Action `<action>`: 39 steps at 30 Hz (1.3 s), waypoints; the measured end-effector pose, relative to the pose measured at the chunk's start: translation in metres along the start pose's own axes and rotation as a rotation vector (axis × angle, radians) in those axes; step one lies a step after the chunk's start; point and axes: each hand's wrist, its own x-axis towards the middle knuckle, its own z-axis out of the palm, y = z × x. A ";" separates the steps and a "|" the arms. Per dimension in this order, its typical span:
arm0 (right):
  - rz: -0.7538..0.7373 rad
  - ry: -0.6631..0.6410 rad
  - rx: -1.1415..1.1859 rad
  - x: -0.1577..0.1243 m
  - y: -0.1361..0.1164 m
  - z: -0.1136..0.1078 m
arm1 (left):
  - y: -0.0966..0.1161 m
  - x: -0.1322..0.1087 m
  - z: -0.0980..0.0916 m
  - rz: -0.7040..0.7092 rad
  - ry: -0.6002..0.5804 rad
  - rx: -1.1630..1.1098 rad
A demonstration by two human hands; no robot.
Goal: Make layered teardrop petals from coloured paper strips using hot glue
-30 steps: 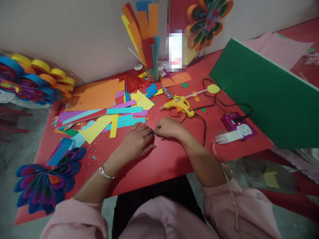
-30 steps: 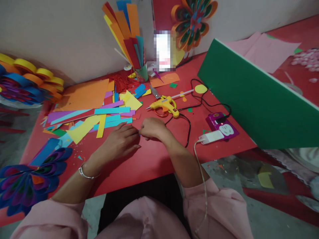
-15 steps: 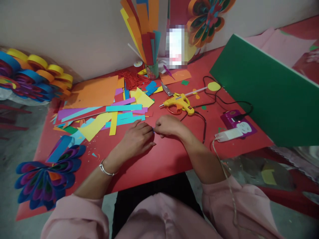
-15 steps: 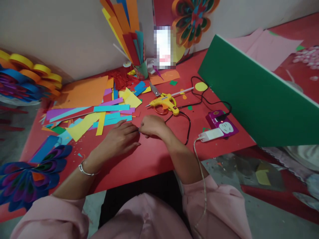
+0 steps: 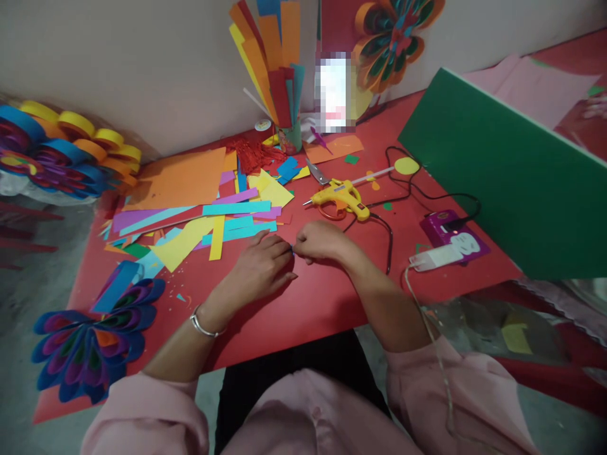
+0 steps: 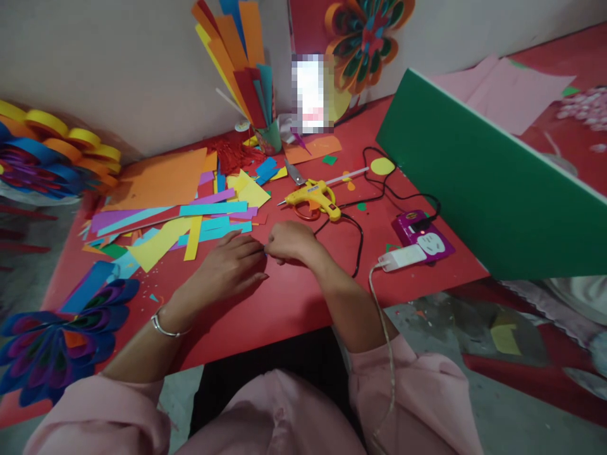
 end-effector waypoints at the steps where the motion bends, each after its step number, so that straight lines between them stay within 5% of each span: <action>1: -0.003 0.006 -0.007 0.000 0.000 0.000 | 0.000 0.000 0.000 0.000 0.000 0.003; 39: -0.001 -0.006 0.019 -0.001 -0.001 -0.001 | 0.000 0.000 0.000 0.014 0.003 0.006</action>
